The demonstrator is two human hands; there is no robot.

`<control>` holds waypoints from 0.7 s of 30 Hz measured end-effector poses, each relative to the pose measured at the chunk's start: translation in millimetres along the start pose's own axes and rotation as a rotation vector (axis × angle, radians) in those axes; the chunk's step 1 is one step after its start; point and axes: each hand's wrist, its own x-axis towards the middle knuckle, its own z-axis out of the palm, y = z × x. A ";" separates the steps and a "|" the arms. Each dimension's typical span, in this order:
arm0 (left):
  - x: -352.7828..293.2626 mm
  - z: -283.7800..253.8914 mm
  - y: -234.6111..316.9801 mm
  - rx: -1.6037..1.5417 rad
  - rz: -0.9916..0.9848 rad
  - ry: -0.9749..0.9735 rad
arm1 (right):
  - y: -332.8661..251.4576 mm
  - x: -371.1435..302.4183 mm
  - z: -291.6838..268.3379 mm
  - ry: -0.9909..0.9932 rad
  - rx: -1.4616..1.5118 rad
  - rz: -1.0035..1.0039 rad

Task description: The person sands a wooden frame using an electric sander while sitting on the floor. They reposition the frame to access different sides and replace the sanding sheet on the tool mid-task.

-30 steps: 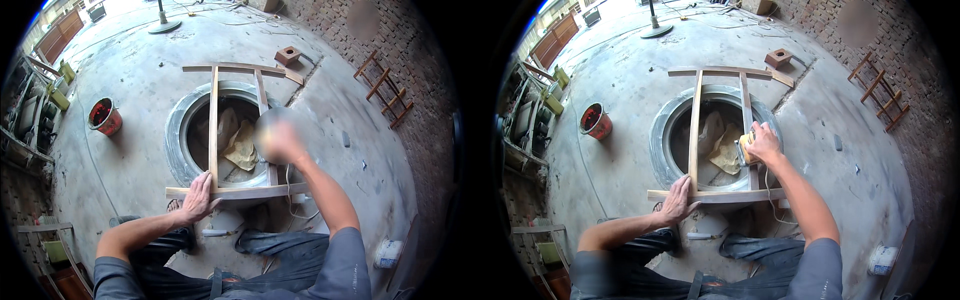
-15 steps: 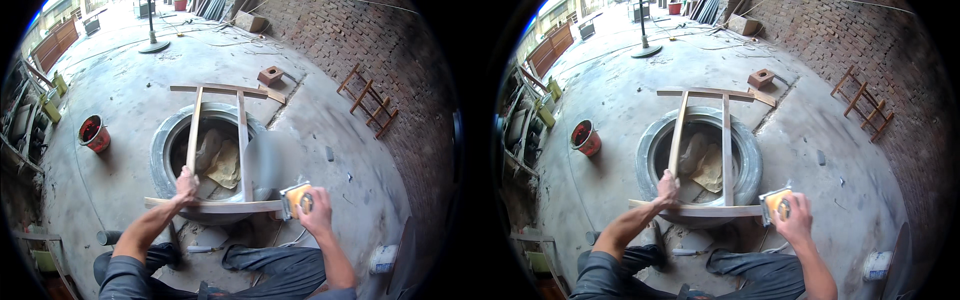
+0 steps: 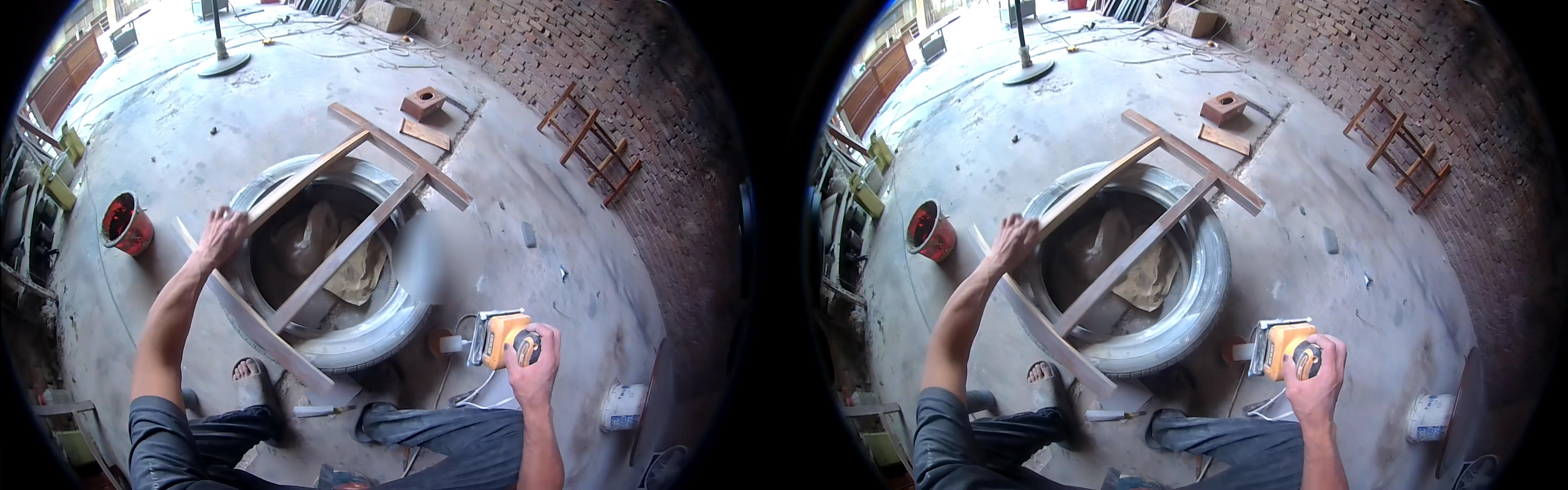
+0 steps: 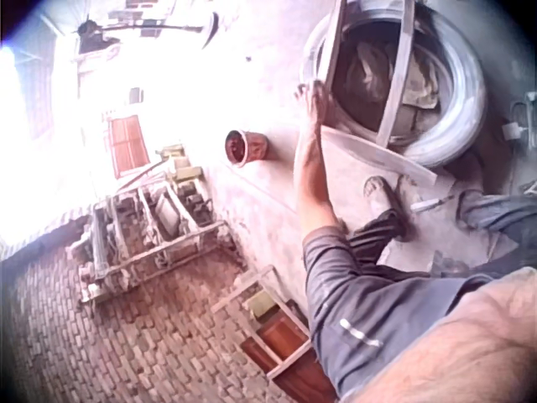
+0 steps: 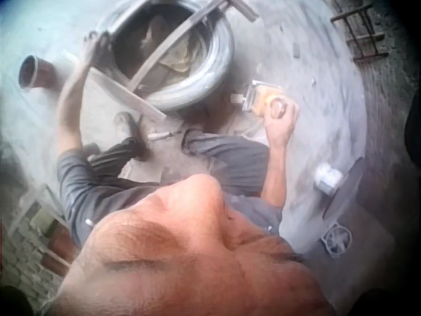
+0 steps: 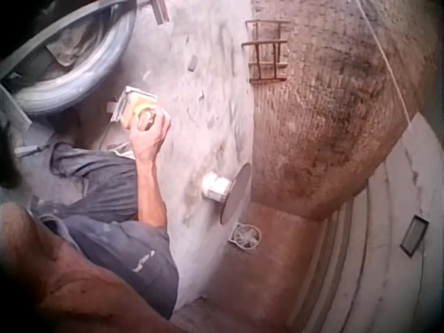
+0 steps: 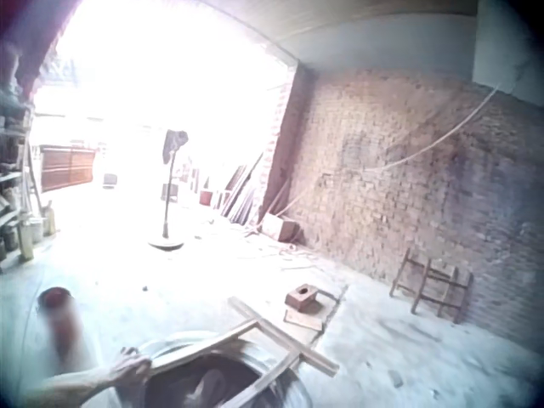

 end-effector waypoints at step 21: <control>-1.2 21.8 141.7 -0.278 0.163 -0.094 | 6.1 0.5 -9.9 0.056 0.019 0.068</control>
